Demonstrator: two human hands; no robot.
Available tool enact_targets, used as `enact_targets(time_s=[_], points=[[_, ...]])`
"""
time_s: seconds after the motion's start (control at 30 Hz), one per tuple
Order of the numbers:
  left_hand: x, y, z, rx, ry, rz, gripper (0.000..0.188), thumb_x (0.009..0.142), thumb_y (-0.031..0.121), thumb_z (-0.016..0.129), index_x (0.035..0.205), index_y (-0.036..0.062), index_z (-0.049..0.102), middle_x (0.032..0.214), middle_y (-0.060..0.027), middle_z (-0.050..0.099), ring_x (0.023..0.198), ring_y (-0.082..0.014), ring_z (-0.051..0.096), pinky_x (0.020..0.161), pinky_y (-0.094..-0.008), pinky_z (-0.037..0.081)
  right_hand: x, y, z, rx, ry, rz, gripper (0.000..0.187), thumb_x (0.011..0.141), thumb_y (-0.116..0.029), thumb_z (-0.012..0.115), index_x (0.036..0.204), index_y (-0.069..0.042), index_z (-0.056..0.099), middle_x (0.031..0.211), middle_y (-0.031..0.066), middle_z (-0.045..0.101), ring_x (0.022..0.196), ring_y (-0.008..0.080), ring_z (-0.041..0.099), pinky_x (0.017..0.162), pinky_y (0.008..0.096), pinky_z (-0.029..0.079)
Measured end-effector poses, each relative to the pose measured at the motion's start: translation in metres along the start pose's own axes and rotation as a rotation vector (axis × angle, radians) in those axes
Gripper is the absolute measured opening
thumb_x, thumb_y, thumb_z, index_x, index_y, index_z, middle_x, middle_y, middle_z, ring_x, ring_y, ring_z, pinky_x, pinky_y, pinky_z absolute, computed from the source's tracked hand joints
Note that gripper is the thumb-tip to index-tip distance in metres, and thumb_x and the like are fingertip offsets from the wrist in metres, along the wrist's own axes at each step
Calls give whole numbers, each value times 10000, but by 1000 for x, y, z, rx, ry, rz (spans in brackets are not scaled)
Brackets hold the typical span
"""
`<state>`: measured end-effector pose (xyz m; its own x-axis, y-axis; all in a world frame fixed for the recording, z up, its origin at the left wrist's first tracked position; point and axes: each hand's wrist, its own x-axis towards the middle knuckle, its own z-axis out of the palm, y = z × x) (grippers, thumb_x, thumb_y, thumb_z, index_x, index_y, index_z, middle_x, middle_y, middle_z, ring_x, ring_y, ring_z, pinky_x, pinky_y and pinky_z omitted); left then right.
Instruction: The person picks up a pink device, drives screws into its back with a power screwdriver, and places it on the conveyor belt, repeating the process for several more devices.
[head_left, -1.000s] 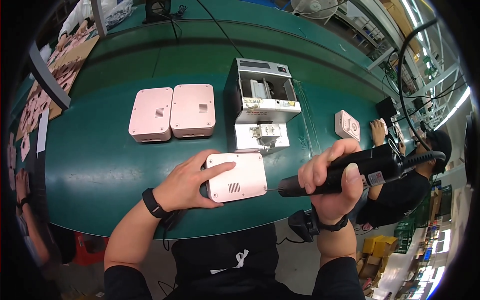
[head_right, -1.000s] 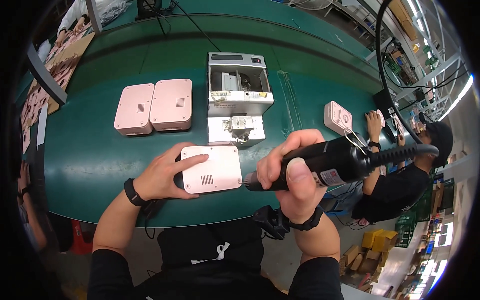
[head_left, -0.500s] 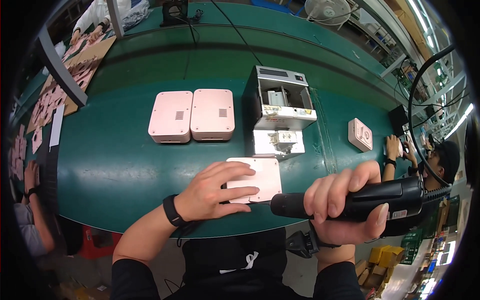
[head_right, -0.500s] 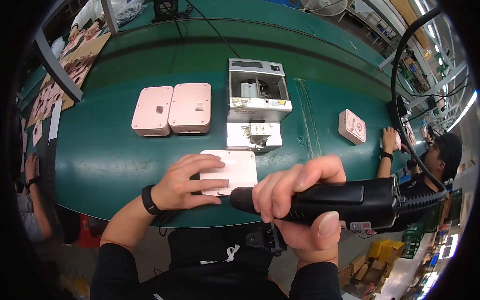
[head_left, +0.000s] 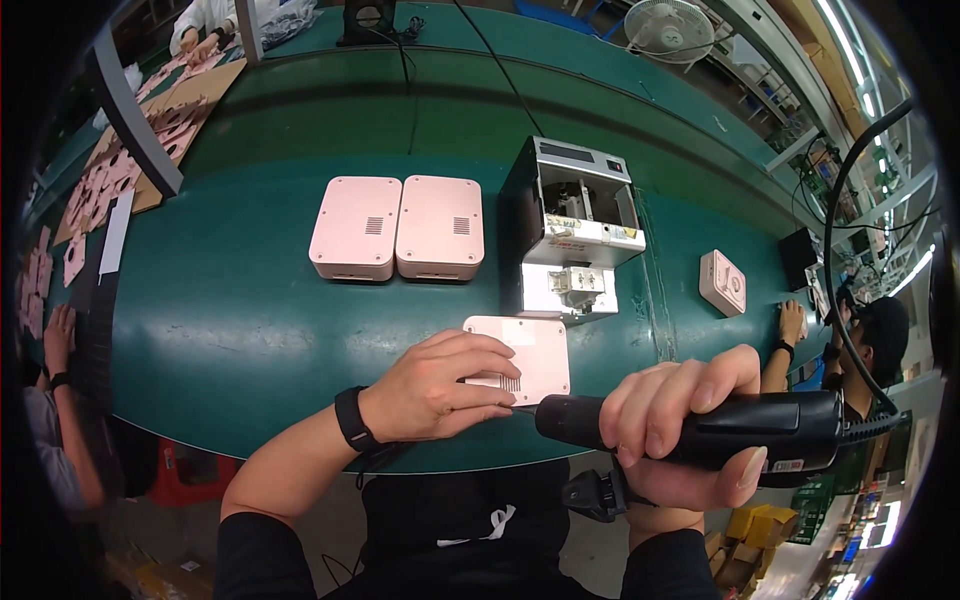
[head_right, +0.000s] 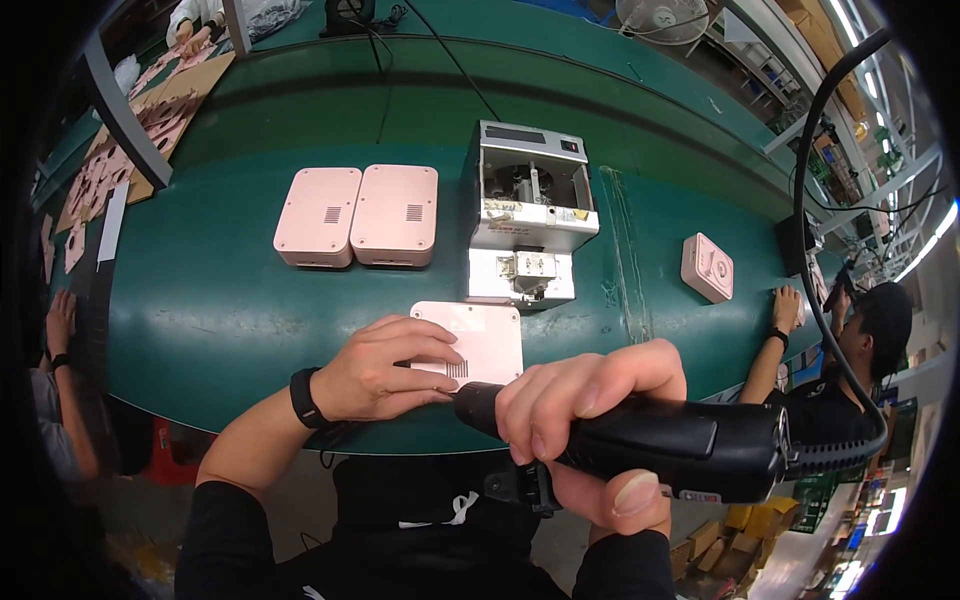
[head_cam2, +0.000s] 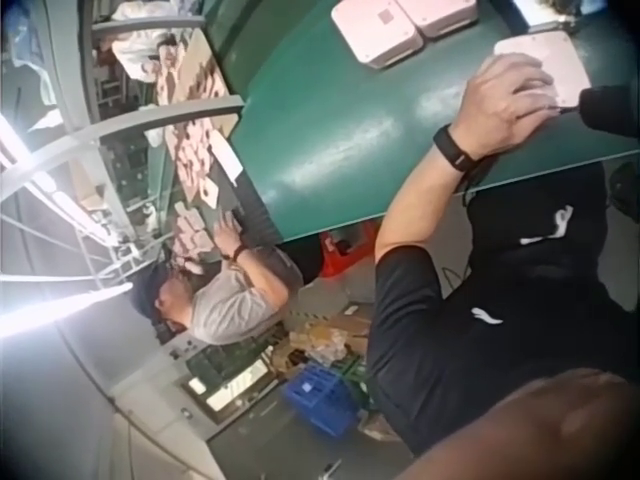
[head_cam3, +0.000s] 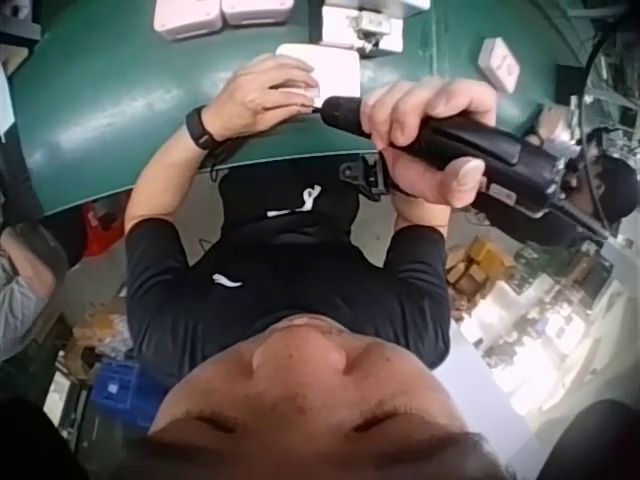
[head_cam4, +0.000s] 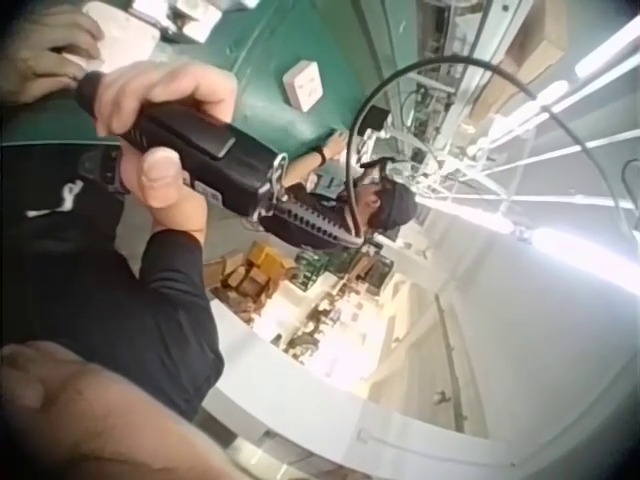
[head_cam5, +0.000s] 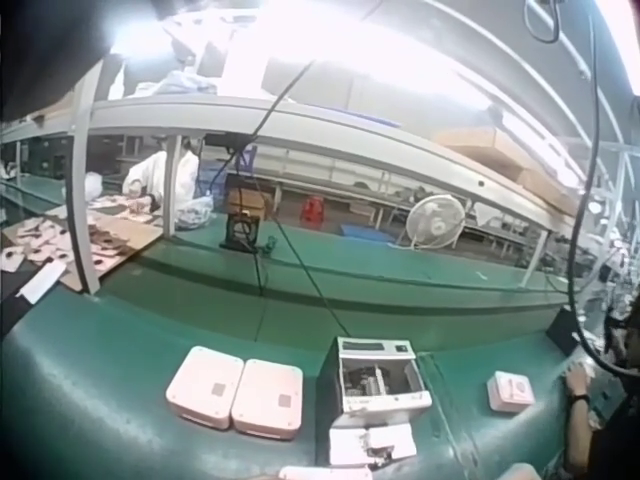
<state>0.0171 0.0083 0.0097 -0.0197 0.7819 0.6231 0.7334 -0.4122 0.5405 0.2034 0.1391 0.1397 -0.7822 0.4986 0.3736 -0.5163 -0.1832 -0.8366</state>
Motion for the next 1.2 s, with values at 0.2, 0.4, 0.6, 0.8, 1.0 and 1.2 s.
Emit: enact_targets(time_s=[0.2, 0.4, 0.6, 0.8, 1.0, 1.2], points=[[-3, 1, 3, -14, -4, 2, 204, 776, 153, 860, 967, 120, 793, 1136, -35, 723, 1125, -256, 677, 881, -393, 542, -5, 3, 3, -6, -37, -32, 625, 830, -497, 854, 1087, -76, 471, 762, 97, 610, 633, 244, 608, 671, 433, 520], [-8, -1, 8, -65, -36, -9, 281, 766, 179, 878, 1021, 101, 790, 1144, -38, 721, 1156, -261, 662, 908, -401, 543, -6, 10, 6, -42, -35, -113, 615, 841, -521, 823, 1067, -79, 460, 709, 68, 581, 553, 216, 581, 599, 404, 519], [6, 3, -3, -34, -63, -92, 602, 734, 363, 904, 1247, 113, 711, 1264, -115, 640, 1226, -323, 608, 997, -449, 509, -12, -2, -1, -32, 31, -102, 597, 832, -441, 858, 1098, -67, 477, 762, 94, 598, 641, 223, 601, 686, 398, 522], [3, -1, -16, 127, -136, -275, 1023, 598, 520, 956, 1456, 133, 556, 1455, -196, 489, 1281, -406, 555, 1081, -504, 461, -1, -10, -27, -233, 159, -101, 514, 901, -434, 756, 1098, -69, 453, 734, 78, 567, 582, 196, 548, 624, 366, 492], [-7, -11, -7, 152, -242, -328, 1033, 616, 496, 955, 1487, 150, 521, 1459, -192, 461, 1263, -413, 562, 1062, -500, 477, 3, 4, -49, -321, 94, -113, 419, 969, -439, 622, 1087, -80, 439, 691, 55, 535, 508, 164, 509, 535, 346, 468], [-5, -12, -3, 126, -266, -363, 987, 644, 395, 951, 1503, 190, 509, 1433, -186, 464, 1242, -409, 569, 1037, -485, 496, 3, 19, -57, -326, 113, -93, 400, 976, -429, 610, 1090, -86, 438, 698, 56, 535, 509, 162, 504, 533, 339, 463]])
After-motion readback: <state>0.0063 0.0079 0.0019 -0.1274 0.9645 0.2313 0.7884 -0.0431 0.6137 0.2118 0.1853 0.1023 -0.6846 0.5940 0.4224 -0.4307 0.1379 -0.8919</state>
